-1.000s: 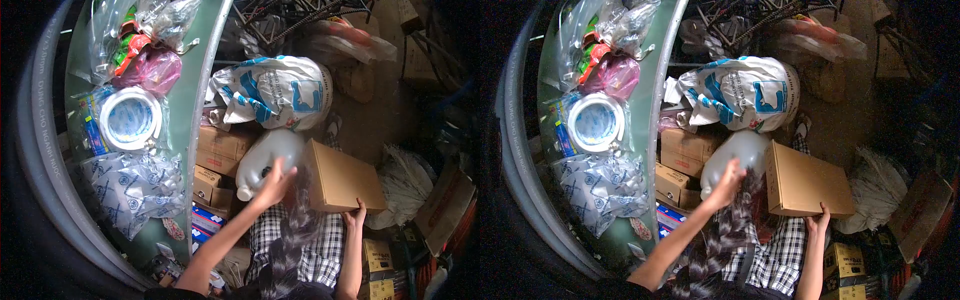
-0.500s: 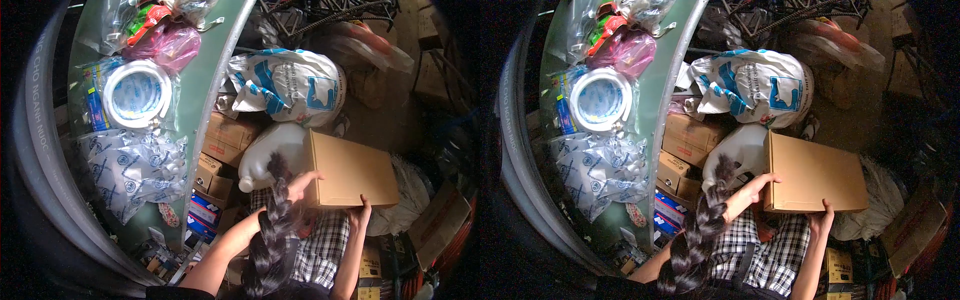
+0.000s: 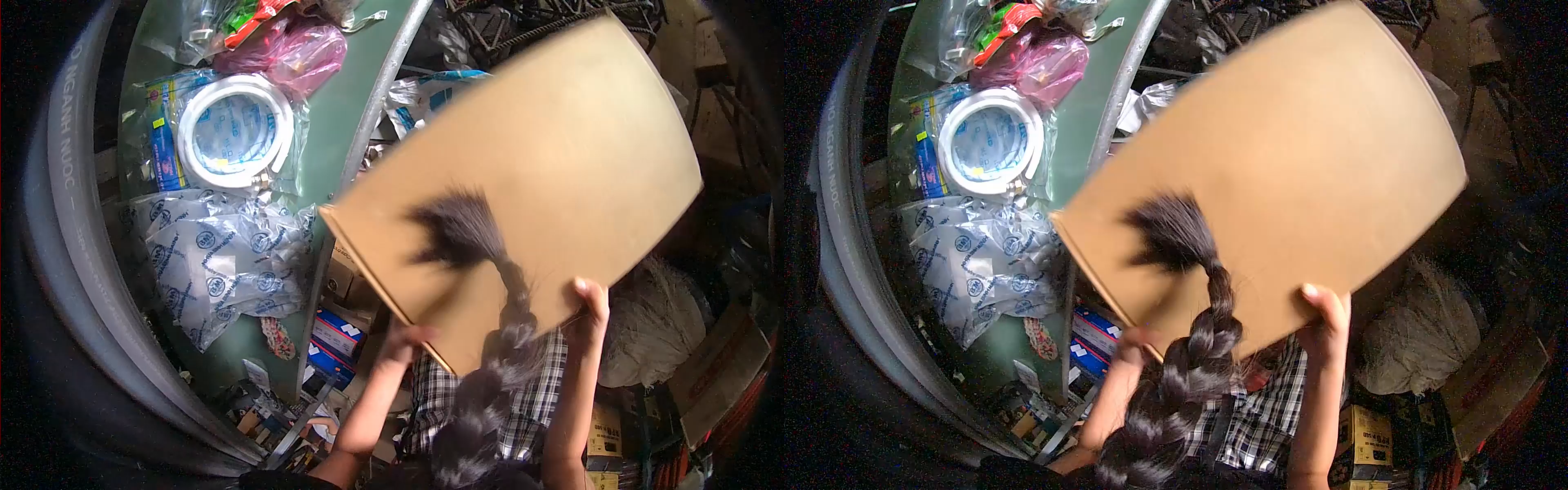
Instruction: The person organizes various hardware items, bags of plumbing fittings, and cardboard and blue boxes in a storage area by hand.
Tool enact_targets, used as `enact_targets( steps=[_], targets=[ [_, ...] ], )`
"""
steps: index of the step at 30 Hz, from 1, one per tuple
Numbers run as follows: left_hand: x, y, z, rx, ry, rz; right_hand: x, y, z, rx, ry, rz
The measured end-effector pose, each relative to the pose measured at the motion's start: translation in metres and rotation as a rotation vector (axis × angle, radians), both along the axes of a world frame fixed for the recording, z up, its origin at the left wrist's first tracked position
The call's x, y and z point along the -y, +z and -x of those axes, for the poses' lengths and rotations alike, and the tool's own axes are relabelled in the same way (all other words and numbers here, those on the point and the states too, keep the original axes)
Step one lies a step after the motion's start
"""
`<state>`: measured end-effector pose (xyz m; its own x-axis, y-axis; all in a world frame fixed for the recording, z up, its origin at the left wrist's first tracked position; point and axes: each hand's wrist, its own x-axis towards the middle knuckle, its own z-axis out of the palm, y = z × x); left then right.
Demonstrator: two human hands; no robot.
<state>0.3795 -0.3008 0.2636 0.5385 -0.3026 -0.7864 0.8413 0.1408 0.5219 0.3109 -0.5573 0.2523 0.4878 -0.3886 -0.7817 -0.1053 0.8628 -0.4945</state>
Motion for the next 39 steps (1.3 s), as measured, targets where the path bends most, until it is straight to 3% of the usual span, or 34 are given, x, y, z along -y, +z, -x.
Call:
enact_targets(
  steps=[6,7,9,11,12,14,15,19,21,24,27,29,30,34,39],
  targets=[
    [-0.007,-0.002,-0.092,0.340,0.254,0.131,-0.011,-0.020,-0.135,0.463,0.206,-0.096],
    [-0.022,-0.017,-0.106,0.416,0.273,0.283,-0.012,-0.025,-0.159,0.553,0.224,-0.125],
    [-0.018,-0.015,-0.132,0.568,0.350,0.065,-0.018,-0.023,-0.205,0.641,0.275,-0.089],
    [-0.027,-0.016,-0.154,0.690,0.250,-0.085,-0.024,-0.042,-0.246,0.740,0.385,-0.134],
    [-0.029,-0.017,-0.165,0.707,0.279,-0.047,-0.028,-0.051,-0.266,0.724,0.453,0.445],
    [-0.024,-0.013,-0.181,0.806,0.356,-0.182,-0.040,-0.049,-0.298,0.675,0.499,0.607],
    [-0.023,-0.014,-0.188,0.843,0.411,-0.278,-0.046,-0.040,-0.311,0.677,0.477,0.192],
    [-0.031,-0.030,-0.217,0.850,0.442,-0.224,-0.067,-0.059,-0.360,0.467,0.376,0.635],
    [-0.042,-0.049,-0.229,0.833,0.362,-0.224,-0.062,-0.033,-0.348,0.321,0.381,0.697],
    [-0.045,-0.068,-0.234,0.809,0.333,-0.231,-0.061,-0.056,-0.363,0.097,0.559,0.944],
    [-0.038,-0.060,-0.244,0.747,0.359,-0.197,-0.052,-0.075,-0.371,0.045,0.697,1.212],
    [-0.034,-0.053,-0.246,0.692,0.430,-0.184,-0.062,-0.060,-0.353,-0.119,0.538,1.536],
    [-0.034,-0.056,-0.248,0.687,0.478,-0.183,-0.060,-0.044,-0.346,-0.075,0.623,1.383],
    [-0.027,-0.049,-0.252,0.651,0.527,-0.181,-0.066,-0.030,-0.337,-0.134,0.521,1.123],
    [-0.017,-0.040,-0.254,0.705,0.513,-0.250,-0.066,-0.032,-0.331,-0.128,0.461,1.014]
  ],
)
